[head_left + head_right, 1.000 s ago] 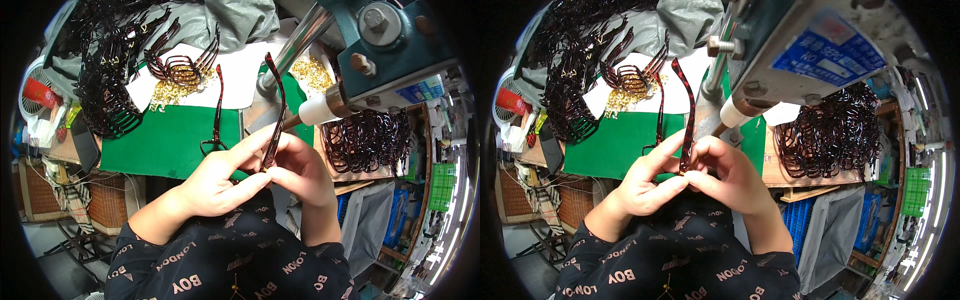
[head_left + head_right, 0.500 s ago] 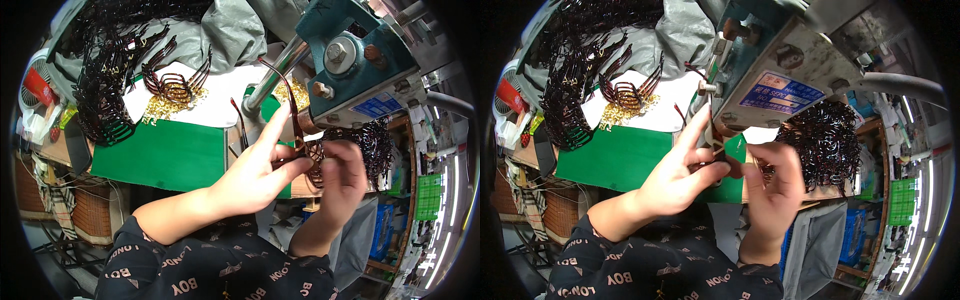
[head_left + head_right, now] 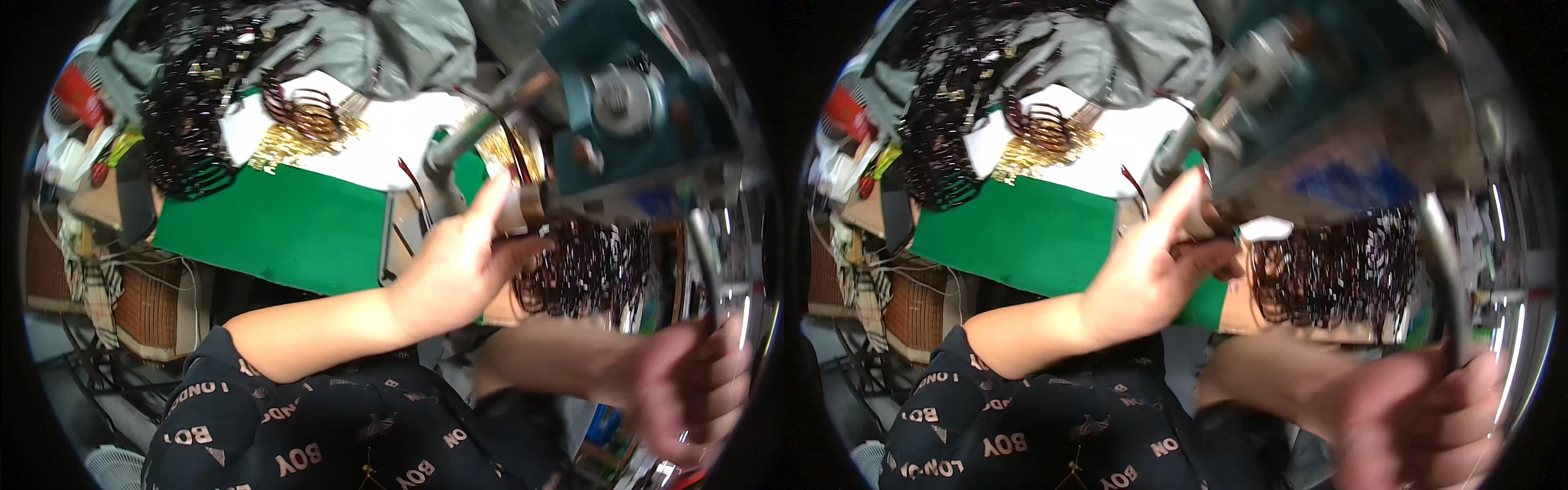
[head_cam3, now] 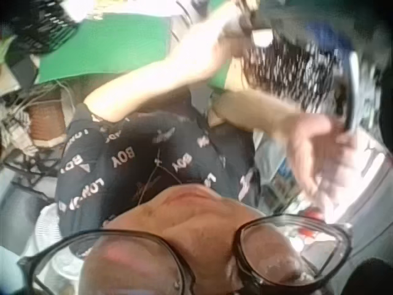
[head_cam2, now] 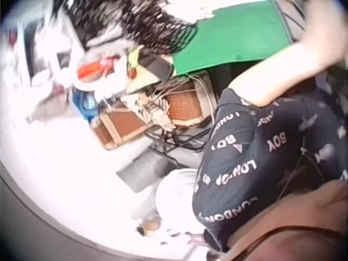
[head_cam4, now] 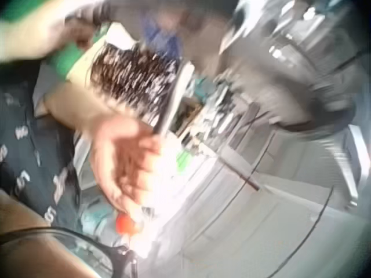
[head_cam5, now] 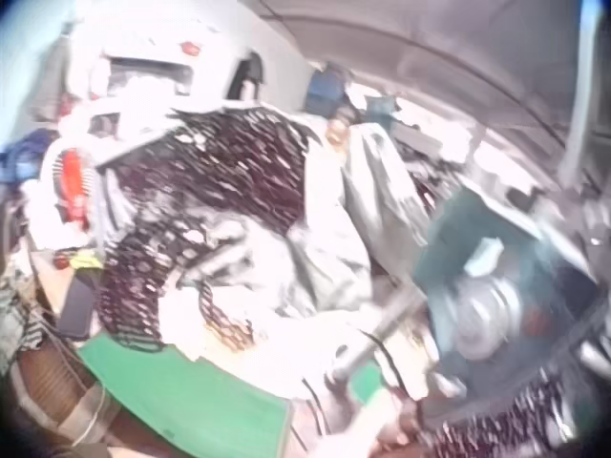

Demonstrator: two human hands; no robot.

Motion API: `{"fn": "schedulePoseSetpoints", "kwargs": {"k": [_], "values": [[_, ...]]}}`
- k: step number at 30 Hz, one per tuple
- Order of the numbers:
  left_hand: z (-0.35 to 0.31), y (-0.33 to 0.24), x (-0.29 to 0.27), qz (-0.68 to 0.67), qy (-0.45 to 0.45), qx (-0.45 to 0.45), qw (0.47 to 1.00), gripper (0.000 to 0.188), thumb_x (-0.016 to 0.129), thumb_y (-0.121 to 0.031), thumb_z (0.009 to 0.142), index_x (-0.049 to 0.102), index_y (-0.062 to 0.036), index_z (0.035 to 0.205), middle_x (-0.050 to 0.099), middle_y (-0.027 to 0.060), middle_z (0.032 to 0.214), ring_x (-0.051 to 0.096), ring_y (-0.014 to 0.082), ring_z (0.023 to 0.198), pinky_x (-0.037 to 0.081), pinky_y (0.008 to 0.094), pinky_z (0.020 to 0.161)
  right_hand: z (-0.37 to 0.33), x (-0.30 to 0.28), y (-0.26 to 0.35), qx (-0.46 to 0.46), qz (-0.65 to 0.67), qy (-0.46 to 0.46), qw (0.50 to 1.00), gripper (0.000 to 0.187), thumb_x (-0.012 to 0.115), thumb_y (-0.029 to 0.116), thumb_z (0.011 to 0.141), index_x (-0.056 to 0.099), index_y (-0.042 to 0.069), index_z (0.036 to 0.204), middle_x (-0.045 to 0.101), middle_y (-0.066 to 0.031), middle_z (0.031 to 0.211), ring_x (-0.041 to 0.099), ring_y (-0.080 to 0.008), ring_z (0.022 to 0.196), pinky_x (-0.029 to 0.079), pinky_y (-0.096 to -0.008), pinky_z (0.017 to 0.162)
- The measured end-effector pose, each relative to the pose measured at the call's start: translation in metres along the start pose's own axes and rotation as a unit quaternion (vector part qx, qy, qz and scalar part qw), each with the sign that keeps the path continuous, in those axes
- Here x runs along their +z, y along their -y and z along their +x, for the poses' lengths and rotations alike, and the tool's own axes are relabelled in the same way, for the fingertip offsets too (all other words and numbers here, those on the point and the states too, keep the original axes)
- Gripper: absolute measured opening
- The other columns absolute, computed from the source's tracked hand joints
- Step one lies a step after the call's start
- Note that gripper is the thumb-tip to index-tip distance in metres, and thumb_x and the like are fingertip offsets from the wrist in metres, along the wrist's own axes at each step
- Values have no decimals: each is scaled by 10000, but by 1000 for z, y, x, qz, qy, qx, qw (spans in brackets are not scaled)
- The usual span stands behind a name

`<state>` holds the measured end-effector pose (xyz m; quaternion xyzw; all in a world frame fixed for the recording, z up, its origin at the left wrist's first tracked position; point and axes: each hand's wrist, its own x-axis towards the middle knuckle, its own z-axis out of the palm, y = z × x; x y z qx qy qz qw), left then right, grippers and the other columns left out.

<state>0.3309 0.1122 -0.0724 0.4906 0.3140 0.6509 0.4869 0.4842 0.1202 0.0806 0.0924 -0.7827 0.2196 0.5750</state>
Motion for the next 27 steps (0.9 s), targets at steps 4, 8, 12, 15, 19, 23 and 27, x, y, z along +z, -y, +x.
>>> {"fn": "schedulePoseSetpoints", "kwargs": {"k": [4, 8, 12, 15, 19, 23, 27], "values": [[11, 6, -7, 78, 31, 42, 996, 667, 575, -195, 877, 186, 61, 1355, 602, 221, 703, 613, 379, 655, 470, 403, 596, 4, -41, 6, 16, 25, 39, 999, 173, 537, 295, 842, 540, 122, 837, 503, -95, 759, 453, -183, 695, 372, -333, 756], [-5, -7, -33, 238, 38, 108, 964, 644, 574, -281, 876, 264, 58, 1327, 568, 165, 583, 580, 324, 518, 441, 389, 491, 7, -1, -8, 32, -53, -268, 961, 379, 557, 409, 819, 524, 66, 976, 522, -142, 976, 478, -257, 956, 328, -419, 927], [-25, -32, -105, 511, 77, 99, 850, 504, 629, -331, 825, 495, -27, 1204, 617, 97, 633, 594, 297, 518, 477, 358, 486, -45, 15, -24, 108, -243, -315, 911, 422, 432, 284, 921, 412, -9, 1224, 478, -188, 1174, 423, -289, 1112, 334, -401, 958], [-21, -26, -151, 534, 78, 79, 838, 325, 618, -382, 821, 629, -91, 964, 613, 104, 646, 605, 290, 566, 484, 354, 532, -107, 25, -32, 279, -231, -251, 898, 318, 502, 254, 879, 489, -3, 1067, 516, -107, 970, 513, -203, 831, 411, -311, 748], [13, -43, -177, 514, 132, -11, 848, 294, 608, -383, 830, 634, -95, 881, 633, 106, 702, 618, 293, 627, 478, 368, 580, -145, 63, -31, 325, -256, -213, 885, 217, 465, 14, 863, 492, 11, 1078, 539, -73, 893, 466, -149, 798, 373, -256, 734], [44, -48, -201, 599, 170, 36, 782, 248, 666, -276, 728, 613, -57, 832, 621, 118, 712, 607, 314, 677, 473, 402, 617, -146, 69, -18, 367, -251, -237, 864, 206, 451, 20, 877, 485, 9, 1080, 530, -70, 893, 458, -141, 795, 371, -245, 729], [44, -42, -190, 648, 182, 112, 732, 95, 567, -122, 706, 605, -70, 776, 586, 105, 690, 601, 295, 658, 487, 388, 581, -139, 83, -23, 387, -280, -204, 854, 149, 427, 24, 881, 486, 5, 1016, 516, -65, 875, 456, -138, 779, 372, -247, 727]]}}
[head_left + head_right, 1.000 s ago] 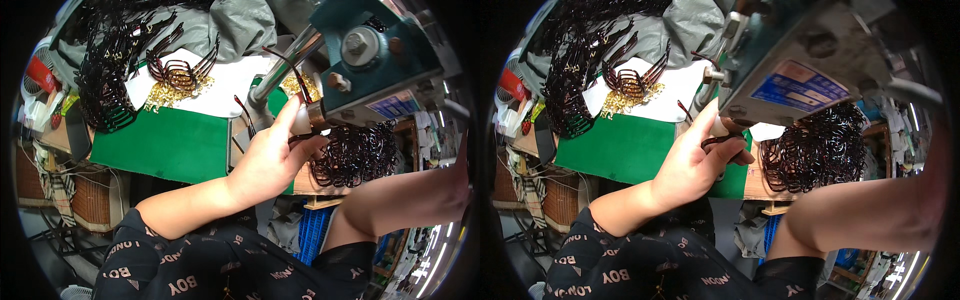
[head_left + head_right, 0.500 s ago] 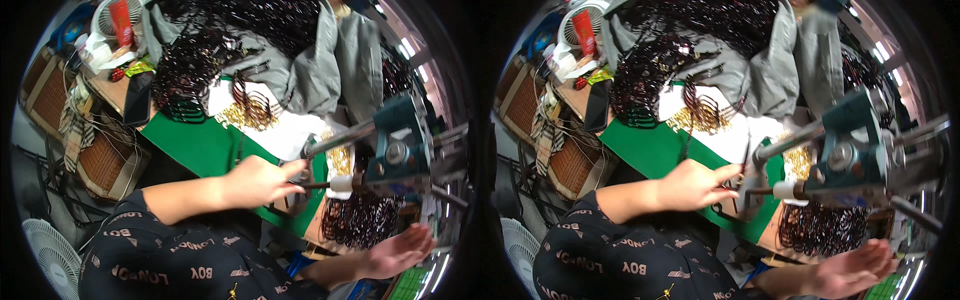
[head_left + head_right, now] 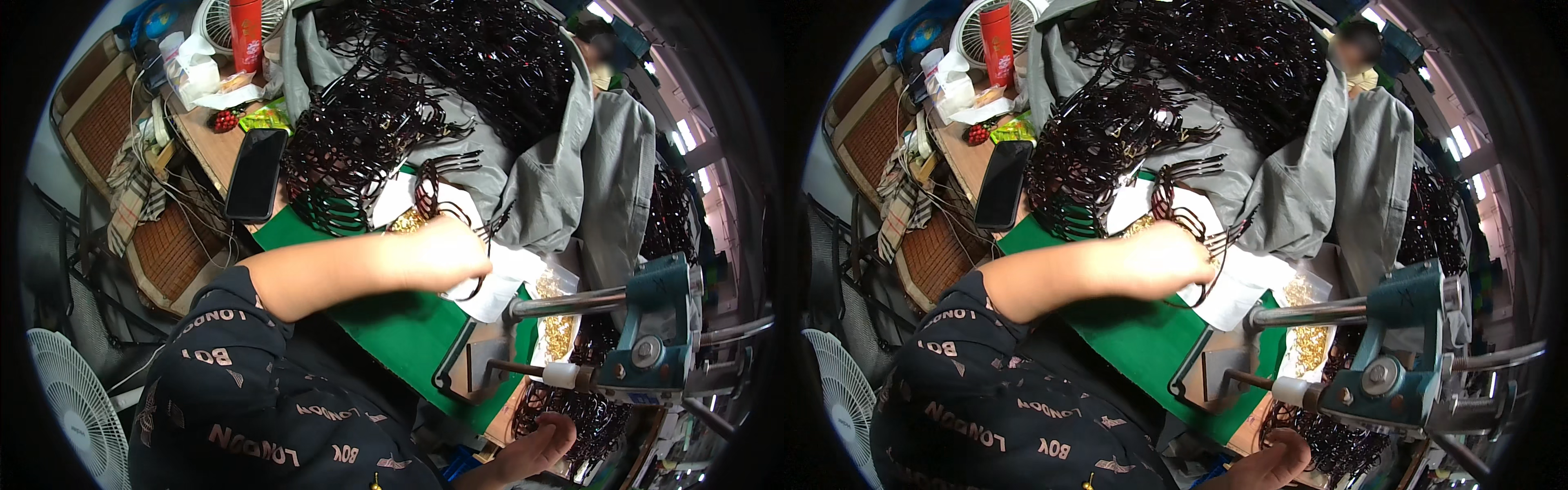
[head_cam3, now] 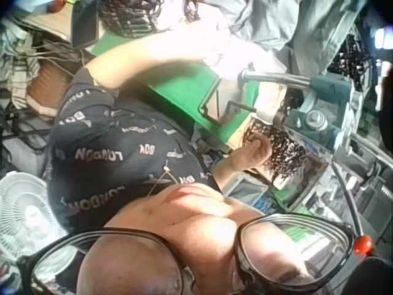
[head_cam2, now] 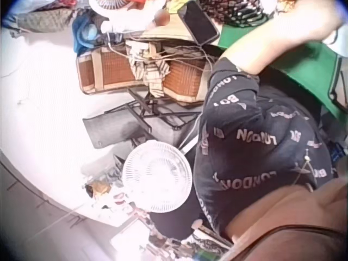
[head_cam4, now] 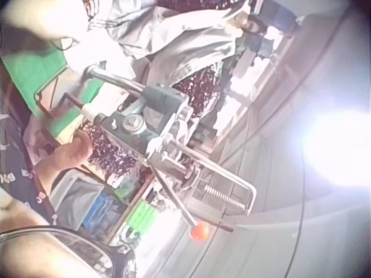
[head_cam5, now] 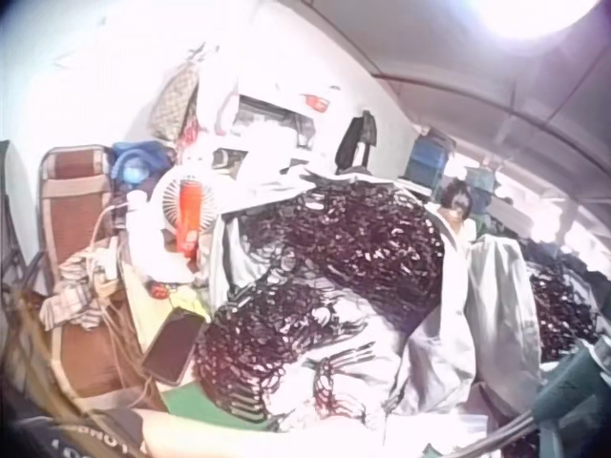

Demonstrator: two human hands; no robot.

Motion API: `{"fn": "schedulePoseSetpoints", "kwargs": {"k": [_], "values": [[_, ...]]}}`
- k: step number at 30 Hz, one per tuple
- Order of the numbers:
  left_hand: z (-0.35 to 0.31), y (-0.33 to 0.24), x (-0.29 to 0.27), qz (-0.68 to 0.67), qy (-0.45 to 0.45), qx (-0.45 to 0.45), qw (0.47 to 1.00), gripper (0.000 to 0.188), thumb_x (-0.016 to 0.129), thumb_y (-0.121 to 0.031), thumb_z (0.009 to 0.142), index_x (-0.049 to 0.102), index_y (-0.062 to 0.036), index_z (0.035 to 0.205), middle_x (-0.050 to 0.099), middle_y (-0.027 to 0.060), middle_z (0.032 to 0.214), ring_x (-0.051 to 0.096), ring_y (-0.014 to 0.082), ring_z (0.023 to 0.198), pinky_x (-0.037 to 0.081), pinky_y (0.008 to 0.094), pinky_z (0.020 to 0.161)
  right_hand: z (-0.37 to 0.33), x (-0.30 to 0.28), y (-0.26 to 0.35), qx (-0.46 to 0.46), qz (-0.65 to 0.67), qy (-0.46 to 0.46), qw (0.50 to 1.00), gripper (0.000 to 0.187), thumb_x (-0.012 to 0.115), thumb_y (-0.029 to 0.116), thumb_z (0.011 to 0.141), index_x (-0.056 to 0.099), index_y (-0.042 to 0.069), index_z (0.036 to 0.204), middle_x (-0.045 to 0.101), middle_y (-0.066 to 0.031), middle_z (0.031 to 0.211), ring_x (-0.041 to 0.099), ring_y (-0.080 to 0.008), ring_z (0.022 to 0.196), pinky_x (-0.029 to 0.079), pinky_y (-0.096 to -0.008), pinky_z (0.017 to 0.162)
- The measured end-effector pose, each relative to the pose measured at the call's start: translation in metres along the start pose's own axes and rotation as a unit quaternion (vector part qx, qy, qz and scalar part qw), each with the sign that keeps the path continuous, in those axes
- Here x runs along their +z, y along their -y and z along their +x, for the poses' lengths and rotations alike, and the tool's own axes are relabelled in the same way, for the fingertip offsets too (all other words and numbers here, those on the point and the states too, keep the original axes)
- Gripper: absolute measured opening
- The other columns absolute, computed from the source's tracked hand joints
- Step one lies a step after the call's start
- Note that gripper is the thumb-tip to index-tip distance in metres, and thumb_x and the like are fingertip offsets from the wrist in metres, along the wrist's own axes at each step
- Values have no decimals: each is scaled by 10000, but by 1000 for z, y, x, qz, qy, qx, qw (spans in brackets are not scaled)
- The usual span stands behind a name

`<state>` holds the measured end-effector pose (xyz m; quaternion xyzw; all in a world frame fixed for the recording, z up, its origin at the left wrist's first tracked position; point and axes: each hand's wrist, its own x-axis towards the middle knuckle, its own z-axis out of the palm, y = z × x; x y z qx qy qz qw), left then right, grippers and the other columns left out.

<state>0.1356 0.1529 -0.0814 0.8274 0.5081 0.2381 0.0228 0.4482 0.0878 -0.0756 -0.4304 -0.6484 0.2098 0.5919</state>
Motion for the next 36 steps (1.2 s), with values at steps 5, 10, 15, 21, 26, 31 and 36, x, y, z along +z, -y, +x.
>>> {"fn": "schedulePoseSetpoints", "kwargs": {"k": [5, 10, 15, 21, 26, 31, 36], "values": [[0, -4, 17, 53, -192, 44, 979, 53, 552, -126, 675, 568, -78, 692, 524, 48, 621, 580, 209, 581, 468, 323, 501, 3, 29, 5, -16, -46, 29, 998, 96, 422, 35, 866, 490, 9, 928, 513, -64, 826, 474, -136, 741, 383, -238, 696], [5, 9, 20, 103, -228, 57, 967, 61, 554, -136, 678, 576, -89, 708, 507, 33, 612, 550, 194, 557, 449, 310, 494, 0, 37, 10, 49, -80, 0, 996, 106, 426, 35, 857, 497, 14, 933, 516, -52, 813, 484, -121, 724, 386, -217, 651], [2, 46, 42, 132, -169, -2, 977, 342, 523, -138, 736, 569, -55, 1065, 526, 101, 928, 508, 261, 948, 385, 378, 821, 0, 31, 1, 33, -55, 40, 997, 117, 436, 42, 873, 497, 13, 969, 517, -48, 820, 486, -119, 732, 392, -221, 651], [9, 54, 14, -1, -163, -17, 986, 166, 558, -74, 694, 617, -64, 848, 558, 85, 812, 562, 268, 817, 447, 379, 728, -5, 34, -4, 12, -20, 44, 999, 95, 494, 70, 898, 523, 8, 963, 565, -100, 824, 527, -152, 723, 442, -263, 690], [-13, 29, -97, -221, -294, -32, 929, 365, 501, 99, 684, 662, -69, 967, 542, 70, 809, 543, 198, 725, 445, 303, 634, -3, 40, -2, 15, 16, 49, 999, 107, 504, 24, 893, 535, -14, 989, 608, -125, 872, 557, -177, 755, 459, -289, 725], [-24, 102, -127, 127, -435, 27, 891, 414, 527, 106, 653, 649, -109, 986, 533, 67, 800, 543, 238, 729, 456, 322, 643, -2, 47, 6, 52, 18, 87, 995, 93, 474, -29, 873, 541, -18, 937, 596, -98, 840, 545, -162, 732, 458, -271, 666], [-55, 140, -106, 115, -81, -155, 978, 322, 563, -36, 692, 643, -77, 1001, 604, 92, 943, 565, 283, 951, 468, 356, 820, 3, 60, 12, 29, -4, 102, 994, 93, 488, -40, 854, 551, -22, 922, 589, -89, 796, 530, -154, 697, 443, -265, 650]]}}
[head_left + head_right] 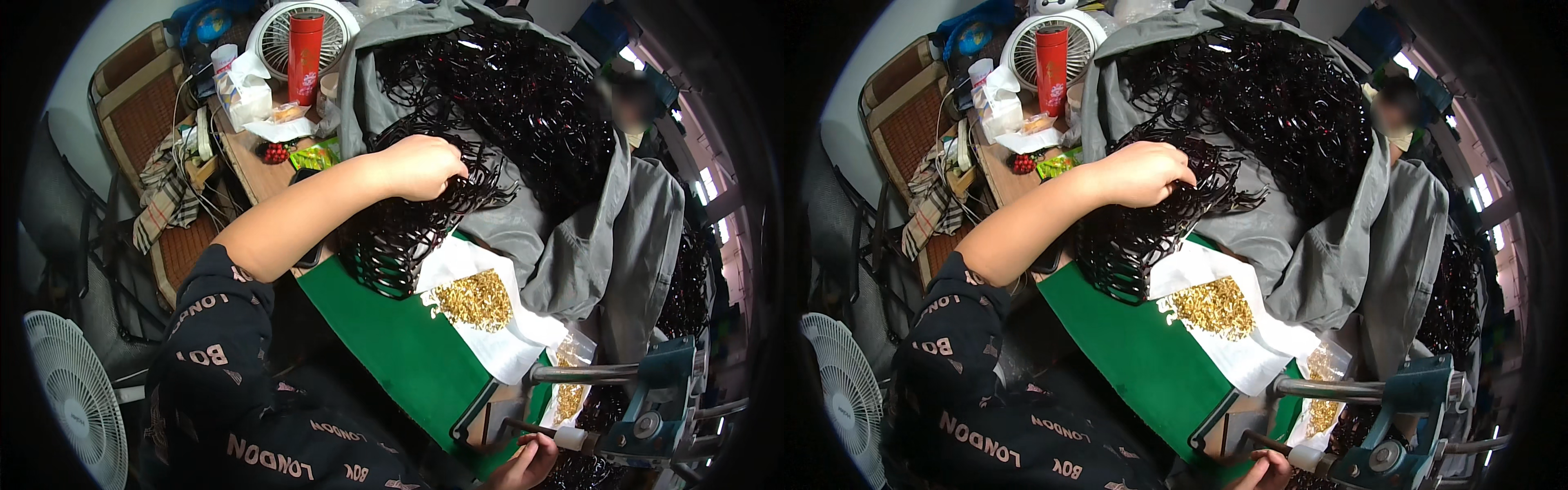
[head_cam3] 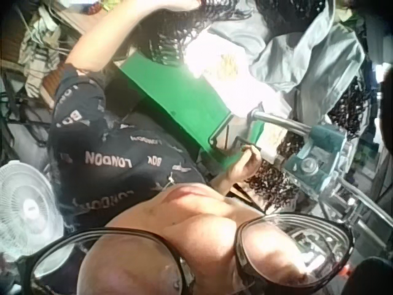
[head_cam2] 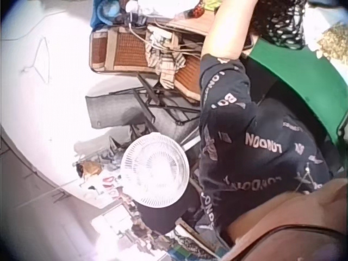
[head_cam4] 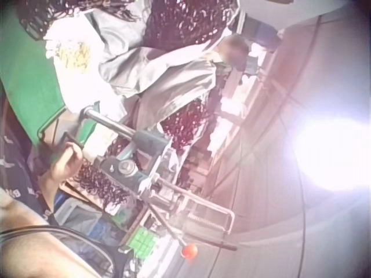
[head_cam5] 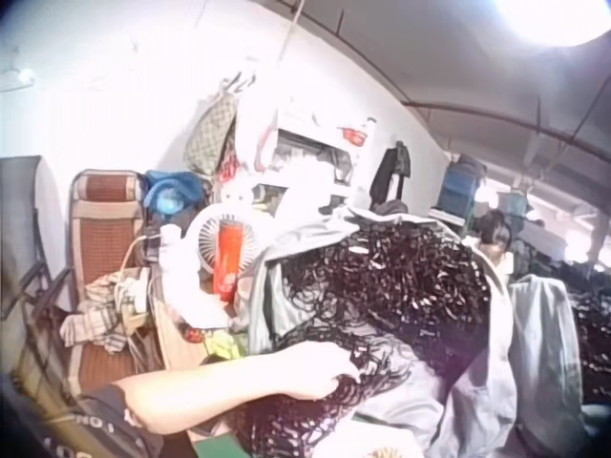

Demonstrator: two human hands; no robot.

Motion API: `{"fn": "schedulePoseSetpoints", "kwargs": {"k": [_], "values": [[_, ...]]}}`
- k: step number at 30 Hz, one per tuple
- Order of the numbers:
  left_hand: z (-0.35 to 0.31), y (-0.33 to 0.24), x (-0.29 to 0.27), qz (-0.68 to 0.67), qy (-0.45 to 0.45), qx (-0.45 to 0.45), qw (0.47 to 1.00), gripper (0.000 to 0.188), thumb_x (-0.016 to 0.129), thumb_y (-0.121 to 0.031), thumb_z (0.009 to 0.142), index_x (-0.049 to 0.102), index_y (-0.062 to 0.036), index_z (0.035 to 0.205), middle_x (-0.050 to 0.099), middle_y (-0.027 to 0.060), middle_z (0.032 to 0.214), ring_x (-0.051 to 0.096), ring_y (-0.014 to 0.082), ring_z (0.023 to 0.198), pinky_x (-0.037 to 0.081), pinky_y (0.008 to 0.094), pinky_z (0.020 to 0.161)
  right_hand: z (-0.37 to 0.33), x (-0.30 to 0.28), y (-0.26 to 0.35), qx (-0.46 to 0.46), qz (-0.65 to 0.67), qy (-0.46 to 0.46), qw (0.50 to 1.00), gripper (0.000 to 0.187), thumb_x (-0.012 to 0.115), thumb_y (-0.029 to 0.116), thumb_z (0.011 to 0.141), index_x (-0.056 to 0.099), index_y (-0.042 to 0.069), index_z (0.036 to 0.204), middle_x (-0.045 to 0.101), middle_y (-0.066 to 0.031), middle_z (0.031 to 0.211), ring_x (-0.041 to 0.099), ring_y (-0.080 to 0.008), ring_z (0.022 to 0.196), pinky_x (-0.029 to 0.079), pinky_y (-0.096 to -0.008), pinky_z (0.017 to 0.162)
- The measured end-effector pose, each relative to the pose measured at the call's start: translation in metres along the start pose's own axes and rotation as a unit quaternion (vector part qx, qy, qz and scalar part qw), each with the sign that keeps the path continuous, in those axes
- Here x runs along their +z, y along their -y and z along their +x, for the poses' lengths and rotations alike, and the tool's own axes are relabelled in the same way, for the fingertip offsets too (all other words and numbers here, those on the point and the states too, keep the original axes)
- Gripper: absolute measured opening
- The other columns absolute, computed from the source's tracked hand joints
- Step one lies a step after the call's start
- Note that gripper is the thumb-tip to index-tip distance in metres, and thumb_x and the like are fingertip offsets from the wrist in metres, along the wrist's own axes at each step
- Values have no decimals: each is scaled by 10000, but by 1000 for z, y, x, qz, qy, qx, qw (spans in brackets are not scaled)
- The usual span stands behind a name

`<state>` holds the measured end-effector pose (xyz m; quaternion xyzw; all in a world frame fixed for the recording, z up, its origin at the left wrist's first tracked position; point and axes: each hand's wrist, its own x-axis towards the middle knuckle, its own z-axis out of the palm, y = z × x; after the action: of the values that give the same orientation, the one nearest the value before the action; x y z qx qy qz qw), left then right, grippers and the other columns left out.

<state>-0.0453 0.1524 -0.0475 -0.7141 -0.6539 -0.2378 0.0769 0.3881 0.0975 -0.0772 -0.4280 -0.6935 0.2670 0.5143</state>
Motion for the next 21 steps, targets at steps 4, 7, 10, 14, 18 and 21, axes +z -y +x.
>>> {"fn": "schedulePoseSetpoints", "kwargs": {"k": [4, 7, 10, 14, 18, 21], "values": [[10, 1, -41, -95, 196, -9, 976, 418, 612, -238, 784, 567, -46, 1153, 585, 154, 1091, 543, 294, 1034, 426, 352, 914, -5, 3, 1, 40, 15, -4, 999, 107, 499, -47, 859, 558, -10, 940, 586, -91, 792, 538, -145, 673, 452, -258, 621], [26, 34, -47, -199, 169, -37, 965, 486, 653, -335, 774, 567, -54, 1163, 601, 139, 1097, 571, 271, 1011, 443, 351, 892, -19, -7, -1, 103, 25, 55, 993, 123, 518, -55, 860, 565, 2, 958, 592, -89, 806, 553, -140, 644, 473, -249, 595], [60, 119, -32, -75, 54, -287, 953, 414, 655, -245, 757, 593, -106, 1142, 642, 112, 997, 609, 279, 916, 466, 354, 861, -21, -5, 2, 114, 10, 55, 992, 141, 520, -53, 862, 568, 4, 982, 602, -82, 837, 568, -138, 670, 478, -251, 607], [49, 206, 39, 78, -116, -389, 910, 335, 648, -176, 731, 616, -113, 1059, 535, 150, 1154, 513, 336, 1067, 432, 386, 913, -16, 5, -1, 121, 38, 60, 990, 151, 526, -40, 867, 567, 4, 1005, 606, -73, 886, 585, -140, 712, 499, -248, 636], [46, 223, 57, 164, -52, -369, 913, 257, 644, -240, 712, 665, -101, 927, 576, 149, 1062, 531, 307, 1046, 463, 389, 861, -15, 11, -4, 152, 42, 87, 984, 148, 541, -18, 871, 568, 6, 1014, 612, -83, 896, 600, -134, 757, 515, -242, 672], [37, 286, 27, -109, -106, -384, 911, 289, 632, -274, 705, 644, -6, 811, 640, 148, 735, 632, 225, 655, 487, 343, 591, -2, 27, 11, 161, 49, 143, 975, 108, 518, -19, 859, 547, -16, 963, 580, -76, 845, 566, -154, 732, 473, -265, 663]]}}
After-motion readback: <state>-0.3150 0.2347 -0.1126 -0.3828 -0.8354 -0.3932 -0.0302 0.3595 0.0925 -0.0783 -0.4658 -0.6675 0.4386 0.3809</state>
